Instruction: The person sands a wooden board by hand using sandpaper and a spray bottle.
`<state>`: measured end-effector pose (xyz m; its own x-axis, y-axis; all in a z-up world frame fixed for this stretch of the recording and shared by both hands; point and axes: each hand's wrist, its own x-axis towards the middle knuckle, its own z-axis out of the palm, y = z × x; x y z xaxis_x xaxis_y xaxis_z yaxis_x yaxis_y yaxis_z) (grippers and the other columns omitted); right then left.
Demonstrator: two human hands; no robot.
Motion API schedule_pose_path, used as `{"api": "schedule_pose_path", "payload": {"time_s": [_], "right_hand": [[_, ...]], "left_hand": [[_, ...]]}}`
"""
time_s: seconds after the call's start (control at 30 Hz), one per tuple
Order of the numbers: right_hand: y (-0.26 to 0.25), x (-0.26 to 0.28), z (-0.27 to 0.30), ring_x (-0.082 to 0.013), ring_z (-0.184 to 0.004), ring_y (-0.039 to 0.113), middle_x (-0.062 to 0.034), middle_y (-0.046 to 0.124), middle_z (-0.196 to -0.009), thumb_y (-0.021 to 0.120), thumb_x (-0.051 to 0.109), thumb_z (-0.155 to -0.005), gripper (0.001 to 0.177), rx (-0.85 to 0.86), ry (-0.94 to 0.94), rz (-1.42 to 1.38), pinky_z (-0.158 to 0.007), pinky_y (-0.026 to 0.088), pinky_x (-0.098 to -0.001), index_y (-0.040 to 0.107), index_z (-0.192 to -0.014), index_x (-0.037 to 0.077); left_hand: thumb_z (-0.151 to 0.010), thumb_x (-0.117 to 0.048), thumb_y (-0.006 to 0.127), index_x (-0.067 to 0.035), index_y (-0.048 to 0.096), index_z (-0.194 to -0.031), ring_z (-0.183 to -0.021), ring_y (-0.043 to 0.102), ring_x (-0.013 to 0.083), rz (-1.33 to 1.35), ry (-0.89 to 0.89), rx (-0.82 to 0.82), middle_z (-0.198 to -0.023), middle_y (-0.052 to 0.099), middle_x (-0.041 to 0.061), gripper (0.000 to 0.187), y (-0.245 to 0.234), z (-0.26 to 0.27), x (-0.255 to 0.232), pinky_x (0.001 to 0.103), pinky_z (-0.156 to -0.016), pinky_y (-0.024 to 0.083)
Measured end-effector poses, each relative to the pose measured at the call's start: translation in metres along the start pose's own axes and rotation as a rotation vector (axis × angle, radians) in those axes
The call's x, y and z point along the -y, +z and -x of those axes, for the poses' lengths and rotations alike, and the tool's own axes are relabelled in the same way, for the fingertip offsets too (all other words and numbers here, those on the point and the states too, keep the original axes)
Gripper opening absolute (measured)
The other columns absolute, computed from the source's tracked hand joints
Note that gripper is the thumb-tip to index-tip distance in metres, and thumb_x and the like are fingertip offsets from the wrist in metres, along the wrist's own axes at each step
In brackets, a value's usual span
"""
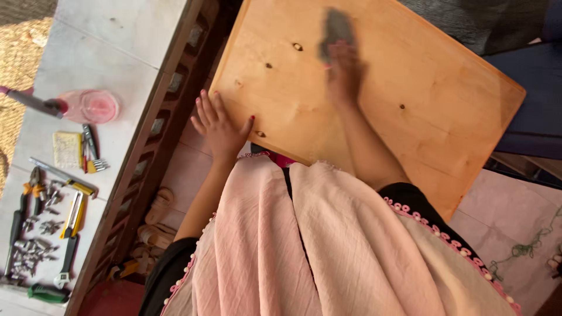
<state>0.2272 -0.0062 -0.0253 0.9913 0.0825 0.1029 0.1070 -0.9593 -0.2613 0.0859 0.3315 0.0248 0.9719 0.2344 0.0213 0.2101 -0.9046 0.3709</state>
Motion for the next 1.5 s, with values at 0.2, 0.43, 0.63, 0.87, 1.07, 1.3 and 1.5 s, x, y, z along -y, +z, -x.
{"api": "schedule_pose_path", "payload": {"time_s": [0.2,0.43,0.63,0.87,1.07,1.3,1.5], "right_hand": [[0.03,0.069,0.017,-0.0388,-0.151,0.027,-0.0157,0.034,-0.163,0.063,0.022,-0.101,0.057,-0.087,0.139,-0.015,-0.118,0.02,-0.0632,0.045,-0.154,0.011],[0.033,0.225,0.1,-0.0302,-0.15,0.03,-0.0084,0.038,-0.162,0.063,0.029,-0.096,0.053,0.306,-0.672,-0.28,-0.115,0.015,-0.071,0.052,-0.147,0.018],[0.009,0.109,0.083,-0.0258,-0.156,0.033,-0.0008,0.045,-0.165,0.059,0.014,-0.101,0.049,0.19,-0.169,-0.114,-0.123,0.017,-0.0691,0.055,-0.149,0.024],[0.012,0.007,0.107,-0.0364,-0.153,0.028,-0.0128,0.031,-0.167,0.065,0.024,-0.103,0.059,-0.075,0.289,0.03,-0.117,0.017,-0.0643,0.043,-0.157,0.014],[0.037,0.155,0.141,-0.0351,-0.159,0.026,-0.01,0.032,-0.17,0.06,0.016,-0.102,0.059,0.175,-0.266,-0.155,-0.127,0.02,-0.0612,0.044,-0.159,0.017],[-0.015,0.137,0.169,-0.0268,-0.152,0.026,-0.0058,0.033,-0.165,0.058,0.03,-0.098,0.06,0.364,-0.369,-0.122,-0.114,0.011,-0.0757,0.044,-0.155,0.015],[-0.038,0.026,0.191,-0.0315,-0.154,0.028,-0.0094,0.033,-0.167,0.059,0.024,-0.102,0.057,0.065,0.154,-0.013,-0.116,0.012,-0.0751,0.046,-0.156,0.01]], "left_hand": [[-0.086,-0.082,0.062,-0.003,0.013,-0.164,-0.16,0.014,0.0375,-0.021,-0.104,0.278,-0.169,0.019,0.016,0.121,-0.014,0.033,0.04,0.073,-0.118,0.005],[-0.081,-0.074,0.062,-0.016,-0.005,-0.166,-0.154,0.026,0.0392,-0.027,-0.136,0.418,-0.175,0.019,0.01,0.123,0.009,0.025,0.057,0.075,-0.115,0.012],[-0.078,-0.09,0.058,-0.022,-0.014,-0.163,-0.148,0.035,0.0438,-0.017,-0.206,0.564,-0.167,0.021,0.022,0.131,-0.006,0.014,0.055,0.07,-0.113,0.021],[-0.076,-0.096,0.052,-0.02,-0.016,-0.162,-0.14,0.044,0.0465,-0.058,-0.183,0.591,-0.165,0.025,0.028,0.133,-0.006,0.01,0.058,0.062,-0.105,0.038],[-0.081,-0.089,0.061,-0.023,-0.014,-0.163,-0.137,0.048,0.0459,-0.024,-0.164,0.525,-0.161,0.033,0.027,0.13,0.005,0.019,0.063,0.062,-0.107,0.037],[-0.083,-0.074,0.077,-0.025,-0.01,-0.163,-0.146,0.038,0.0447,0.135,-0.164,0.475,-0.166,0.022,0.027,0.128,-0.002,0.022,0.066,0.07,-0.107,0.031],[-0.079,-0.067,0.084,-0.016,-0.003,-0.161,-0.152,0.004,0.0477,0.039,-0.228,0.45,-0.167,-0.004,0.025,0.13,-0.015,0.014,0.039,0.075,-0.112,0.011]]}}
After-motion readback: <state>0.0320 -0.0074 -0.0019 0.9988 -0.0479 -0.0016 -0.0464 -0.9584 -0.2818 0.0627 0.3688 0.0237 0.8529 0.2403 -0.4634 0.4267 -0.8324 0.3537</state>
